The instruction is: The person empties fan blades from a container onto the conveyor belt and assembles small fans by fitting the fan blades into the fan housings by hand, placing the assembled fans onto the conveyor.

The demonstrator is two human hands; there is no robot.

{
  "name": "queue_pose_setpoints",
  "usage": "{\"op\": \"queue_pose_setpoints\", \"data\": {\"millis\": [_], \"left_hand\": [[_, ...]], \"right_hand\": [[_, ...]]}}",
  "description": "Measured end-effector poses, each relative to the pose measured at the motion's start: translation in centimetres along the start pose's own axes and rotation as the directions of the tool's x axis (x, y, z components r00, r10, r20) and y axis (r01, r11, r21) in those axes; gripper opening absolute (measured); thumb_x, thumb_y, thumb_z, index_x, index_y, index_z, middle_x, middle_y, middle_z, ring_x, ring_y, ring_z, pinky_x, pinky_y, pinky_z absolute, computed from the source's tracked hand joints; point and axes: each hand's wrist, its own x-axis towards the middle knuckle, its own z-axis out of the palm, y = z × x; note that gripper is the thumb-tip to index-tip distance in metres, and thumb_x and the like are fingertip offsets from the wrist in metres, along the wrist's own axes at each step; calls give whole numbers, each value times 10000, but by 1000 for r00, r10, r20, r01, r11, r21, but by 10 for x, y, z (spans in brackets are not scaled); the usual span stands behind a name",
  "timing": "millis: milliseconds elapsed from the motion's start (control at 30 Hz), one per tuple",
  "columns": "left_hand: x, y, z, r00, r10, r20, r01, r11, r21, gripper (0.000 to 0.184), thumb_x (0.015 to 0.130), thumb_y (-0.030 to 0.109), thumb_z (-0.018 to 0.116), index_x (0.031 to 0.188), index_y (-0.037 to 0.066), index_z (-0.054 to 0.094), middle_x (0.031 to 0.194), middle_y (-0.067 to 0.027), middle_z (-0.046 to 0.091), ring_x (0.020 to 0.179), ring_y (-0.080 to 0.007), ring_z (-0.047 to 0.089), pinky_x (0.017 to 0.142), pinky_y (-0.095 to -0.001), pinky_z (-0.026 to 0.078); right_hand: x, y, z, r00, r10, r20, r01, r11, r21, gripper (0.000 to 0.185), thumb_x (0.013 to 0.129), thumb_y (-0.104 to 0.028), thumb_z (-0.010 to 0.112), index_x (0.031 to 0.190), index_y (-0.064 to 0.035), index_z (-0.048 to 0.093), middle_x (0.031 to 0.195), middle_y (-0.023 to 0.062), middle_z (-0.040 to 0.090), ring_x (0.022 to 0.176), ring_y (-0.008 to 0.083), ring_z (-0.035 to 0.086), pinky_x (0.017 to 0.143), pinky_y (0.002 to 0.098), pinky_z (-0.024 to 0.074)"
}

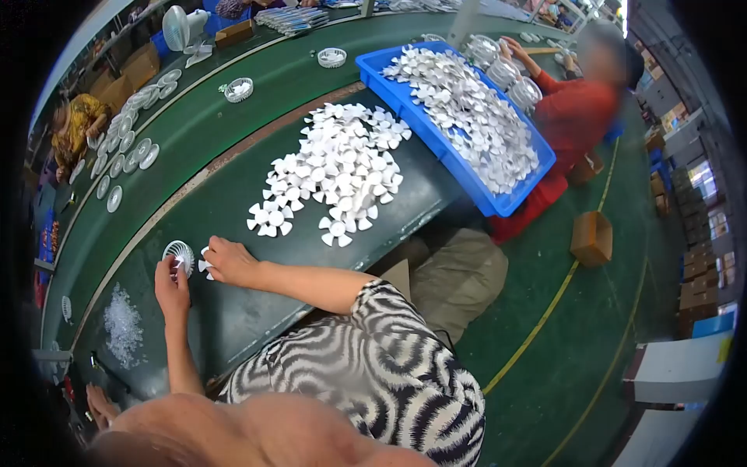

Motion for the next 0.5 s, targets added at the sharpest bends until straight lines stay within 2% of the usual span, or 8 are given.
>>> {"op": "queue_pose_setpoints", "data": {"millis": [33,100,133,200,233,367,467,500], "left_hand": [[-15,-2,-3,997,50,-52,-50,999,17,226,855,50,565,1076,7,549,950,-132,568,831,-269,588,724,-344,484],[-51,4,-10,995,36,-95,-35,999,11,234,854,42,562,1083,-1,541,965,-146,562,853,-275,583,733,-340,483],[-69,3,-12,997,32,-71,-28,998,60,265,840,34,574,1098,-10,532,1024,-165,559,926,-311,562,791,-365,470],[-101,5,-23,968,247,-32,-228,929,292,315,830,37,587,1135,-7,525,1105,-178,554,1020,-345,529,875,-393,439],[-116,0,-27,982,188,-8,-178,943,281,358,820,49,600,1164,-5,519,1166,-186,543,1081,-365,505,938,-410,405],[-147,-22,-37,986,165,23,-165,942,291,376,815,90,617,1166,-5,521,1186,-192,535,1099,-363,503,948,-412,405],[-144,-16,-36,984,175,32,-177,941,288,350,818,104,616,1140,-6,534,1187,-191,535,1091,-361,504,950,-411,402],[-143,-14,-35,986,167,16,-164,941,295,350,818,104,616,1140,-6,534,1187,-191,535,1091,-361,504,950,-411,402]], "right_hand": [[-1,-2,0,999,-21,-29,20,1000,-16,202,709,-122,658,852,-50,535,884,131,459,840,317,532,631,434,476],[-3,-1,-7,998,-34,-57,32,998,-48,188,703,-122,655,835,-49,541,883,139,458,839,324,530,624,435,475],[-3,-1,-8,997,-38,-63,32,995,-93,175,698,-123,651,817,-48,547,883,146,457,837,330,529,617,437,475],[-1,6,-3,994,41,-103,-53,992,-118,149,700,-142,641,793,-45,578,894,154,478,845,331,531,624,433,496],[-1,7,-3,989,66,-133,-83,989,-126,145,703,-149,639,793,-46,588,894,153,486,844,328,534,628,429,505],[0,9,-3,992,12,-125,-31,988,-149,129,710,-143,635,787,-49,592,899,145,493,837,308,545,628,414,515],[0,9,-3,997,39,-70,-51,982,-183,181,704,-156,670,842,-60,604,935,149,493,888,300,539,674,404,517],[0,9,-4,995,5,-103,-24,982,-187,152,712,-151,650,815,-56,590,911,143,487,862,299,541,637,405,517]]}}
